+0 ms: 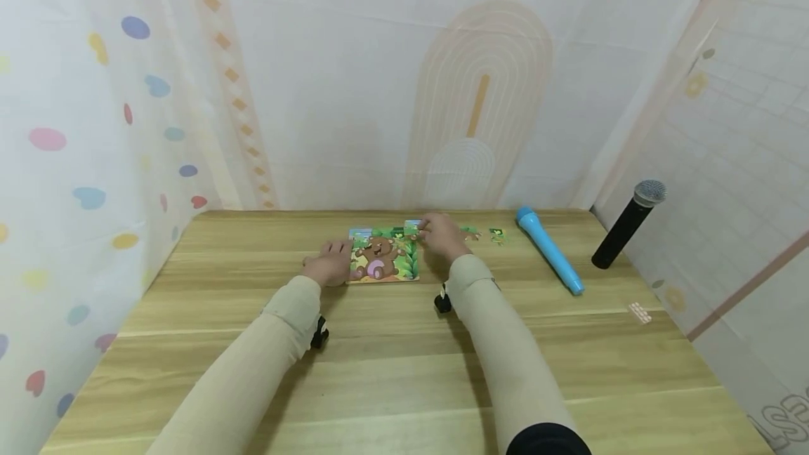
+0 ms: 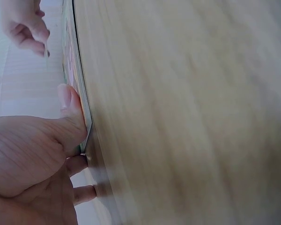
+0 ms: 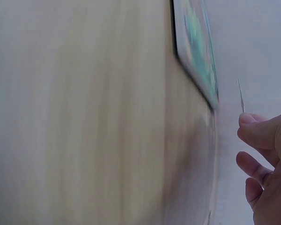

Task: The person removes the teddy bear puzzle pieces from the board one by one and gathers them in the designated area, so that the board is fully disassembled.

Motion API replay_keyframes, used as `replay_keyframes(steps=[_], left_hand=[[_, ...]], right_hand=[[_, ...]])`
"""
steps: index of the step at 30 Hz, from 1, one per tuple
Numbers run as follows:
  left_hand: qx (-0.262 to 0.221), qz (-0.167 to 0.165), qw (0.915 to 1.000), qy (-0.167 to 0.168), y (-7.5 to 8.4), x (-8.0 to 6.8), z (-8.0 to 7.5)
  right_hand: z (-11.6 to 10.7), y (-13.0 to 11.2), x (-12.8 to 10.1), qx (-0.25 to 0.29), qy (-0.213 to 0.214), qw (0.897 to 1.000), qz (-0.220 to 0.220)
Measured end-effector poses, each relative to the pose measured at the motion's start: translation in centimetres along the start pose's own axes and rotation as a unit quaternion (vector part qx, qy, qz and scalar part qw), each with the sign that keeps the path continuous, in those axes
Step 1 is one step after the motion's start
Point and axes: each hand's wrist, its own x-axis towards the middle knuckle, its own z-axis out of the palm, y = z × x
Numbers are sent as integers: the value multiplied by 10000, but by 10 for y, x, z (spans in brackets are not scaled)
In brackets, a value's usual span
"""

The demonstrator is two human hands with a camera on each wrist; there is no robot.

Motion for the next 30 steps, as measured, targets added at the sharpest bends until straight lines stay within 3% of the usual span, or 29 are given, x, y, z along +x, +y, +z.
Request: replay_keyframes(steps=[4, 11, 17, 23, 30], left_hand=[[39, -44, 10000, -34, -3, 7, 4], [-68, 71, 9999, 81, 1, -10, -2], [-12, 32, 10000, -26, -2, -3, 1], [-71, 20, 10000, -59, 0, -12, -2], [-100, 78, 9999, -10, -1, -10, -1]], right_hand=[[-8, 12, -4, 2, -15, 9999, 132], [-13, 27, -6, -415, 55, 9987, 284], [-11, 38, -3, -710, 112, 9970, 294], [-9, 39, -3, -923, 9, 9955, 229], [-10, 40, -2, -935, -67, 9952, 287]])
